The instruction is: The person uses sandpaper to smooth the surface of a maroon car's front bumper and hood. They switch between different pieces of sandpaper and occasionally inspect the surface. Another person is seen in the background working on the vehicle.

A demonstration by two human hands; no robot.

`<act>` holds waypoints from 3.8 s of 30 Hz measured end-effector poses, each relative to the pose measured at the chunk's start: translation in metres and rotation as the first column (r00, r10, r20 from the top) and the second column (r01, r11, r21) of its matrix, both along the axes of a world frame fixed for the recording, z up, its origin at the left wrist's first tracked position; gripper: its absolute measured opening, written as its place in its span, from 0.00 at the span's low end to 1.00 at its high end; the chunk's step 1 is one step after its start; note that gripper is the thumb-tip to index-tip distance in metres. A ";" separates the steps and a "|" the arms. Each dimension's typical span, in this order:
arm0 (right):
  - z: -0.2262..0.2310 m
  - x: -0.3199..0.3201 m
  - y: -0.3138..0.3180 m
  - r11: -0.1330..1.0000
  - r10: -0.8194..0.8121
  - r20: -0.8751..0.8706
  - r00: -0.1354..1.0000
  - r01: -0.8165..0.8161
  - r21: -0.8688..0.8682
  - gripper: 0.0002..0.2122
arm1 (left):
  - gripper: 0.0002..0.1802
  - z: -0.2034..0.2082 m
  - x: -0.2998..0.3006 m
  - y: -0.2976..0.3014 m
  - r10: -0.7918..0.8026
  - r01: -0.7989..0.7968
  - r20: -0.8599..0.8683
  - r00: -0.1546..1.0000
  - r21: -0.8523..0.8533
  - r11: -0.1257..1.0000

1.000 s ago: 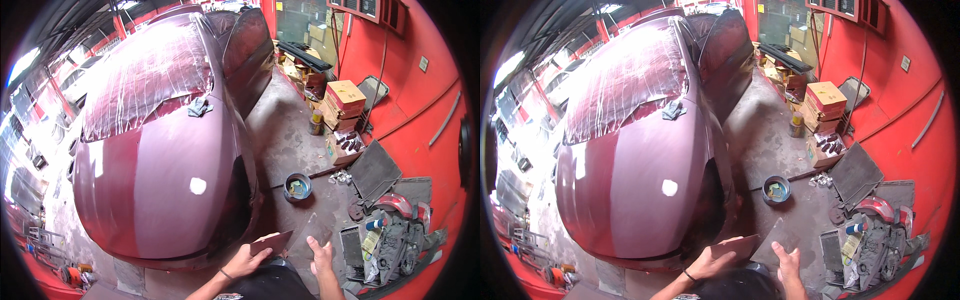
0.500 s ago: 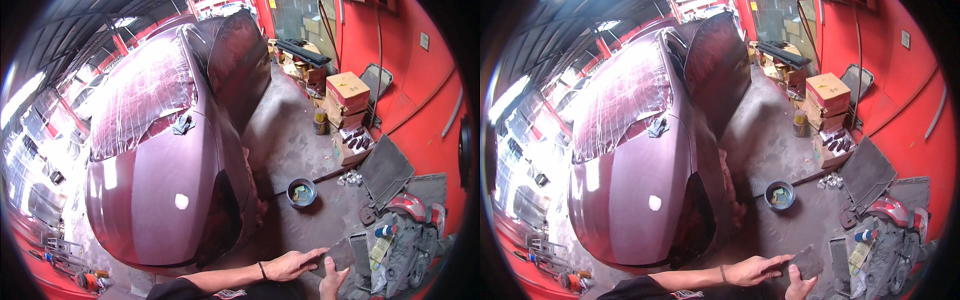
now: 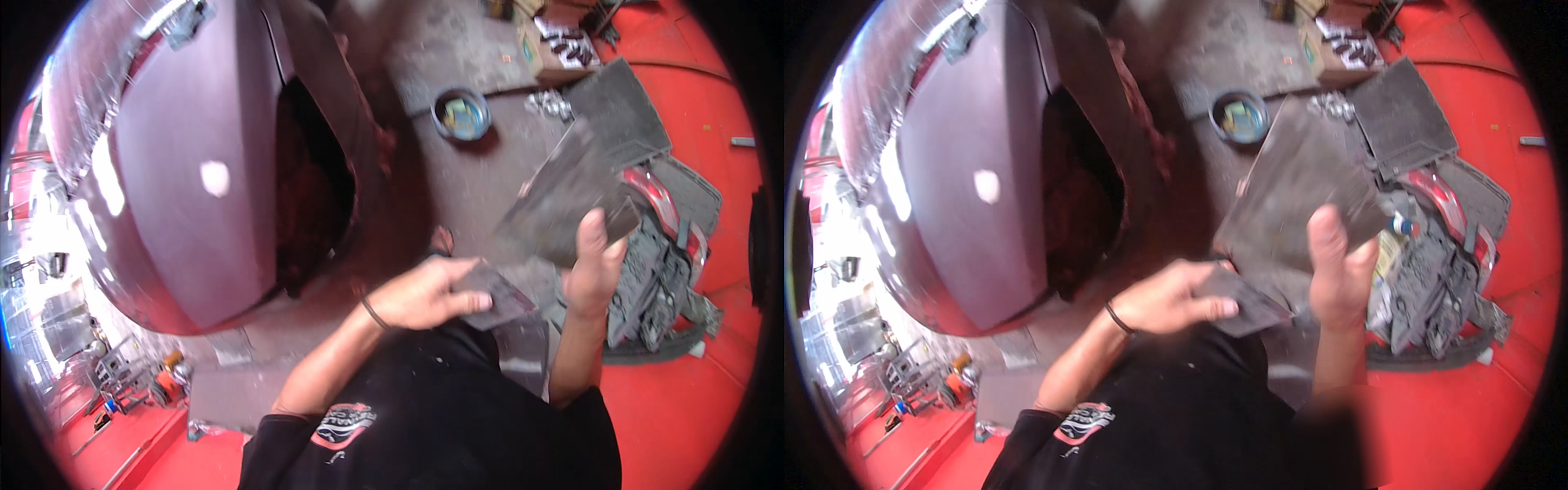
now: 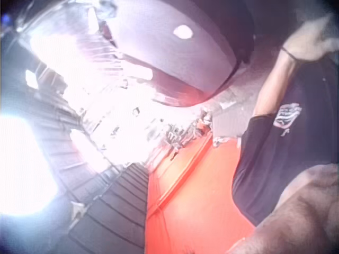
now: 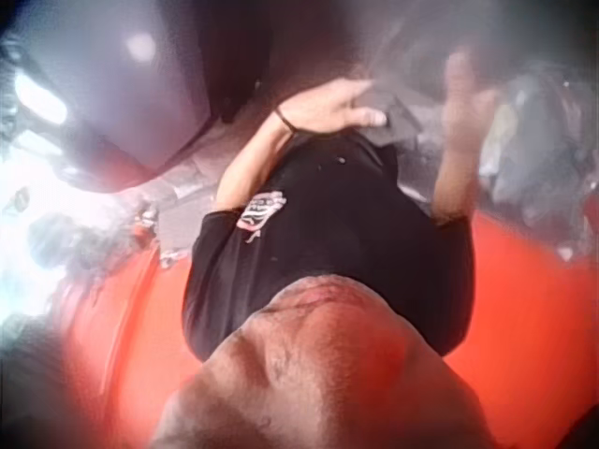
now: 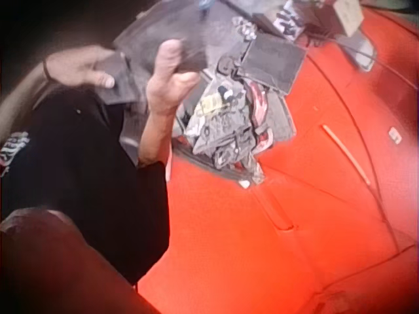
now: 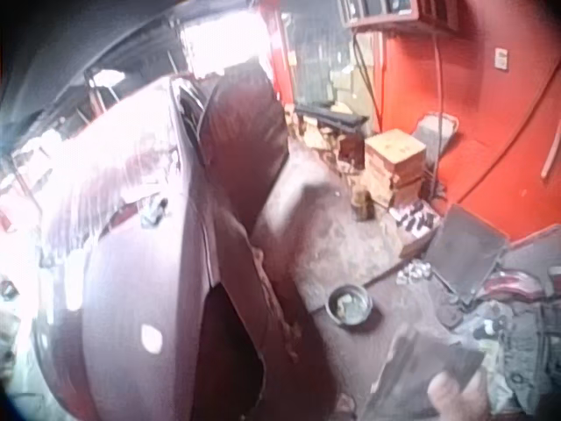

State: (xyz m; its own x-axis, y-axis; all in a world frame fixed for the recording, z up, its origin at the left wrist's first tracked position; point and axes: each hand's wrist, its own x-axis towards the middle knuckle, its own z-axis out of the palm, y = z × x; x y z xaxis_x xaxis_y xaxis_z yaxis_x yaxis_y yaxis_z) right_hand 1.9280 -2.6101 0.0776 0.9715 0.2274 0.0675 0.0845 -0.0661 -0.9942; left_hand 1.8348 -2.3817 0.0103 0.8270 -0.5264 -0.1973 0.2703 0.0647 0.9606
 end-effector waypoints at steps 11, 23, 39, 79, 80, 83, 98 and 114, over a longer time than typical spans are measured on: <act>-0.016 -0.035 0.069 0.672 0.552 -0.284 0.784 -0.619 -0.406 0.20 | 0.17 -0.017 -0.067 0.063 0.397 -0.533 -0.475 0.786 -0.191 0.824; 0.029 -0.084 0.133 0.465 0.751 0.373 0.545 -0.034 -0.885 0.24 | 0.29 0.002 -0.143 0.107 0.365 -0.445 -0.338 0.867 -0.199 0.873; -0.041 -0.210 0.142 0.985 0.155 -0.756 0.636 -0.038 0.169 0.20 | 0.15 0.037 -0.188 0.143 0.867 -0.906 0.332 0.371 -0.075 0.416; -0.086 0.085 -0.142 0.626 -0.290 -0.691 0.661 0.678 0.386 0.30 | 0.31 0.041 0.053 -0.040 0.025 0.213 -0.329 0.944 0.663 0.718; -0.083 0.088 -0.140 0.610 -0.284 -0.700 0.656 0.687 0.395 0.30 | 0.35 0.002 0.062 -0.032 -0.146 0.281 -0.254 0.956 0.654 0.702; -0.092 0.105 -0.146 0.593 -0.302 -0.681 0.668 0.690 0.414 0.28 | 0.35 -0.013 0.127 -0.062 -0.170 0.317 -0.301 0.938 0.552 0.772; -0.069 0.248 -0.239 0.462 -0.682 -0.535 0.499 0.861 0.214 0.23 | 0.40 -0.008 0.383 -0.130 -0.547 0.543 -0.192 0.815 0.584 0.603; -0.090 0.488 -0.166 0.825 -0.069 -0.587 0.807 0.377 0.421 0.18 | 0.26 0.032 0.437 -0.110 0.196 -0.165 -0.032 0.980 0.418 0.893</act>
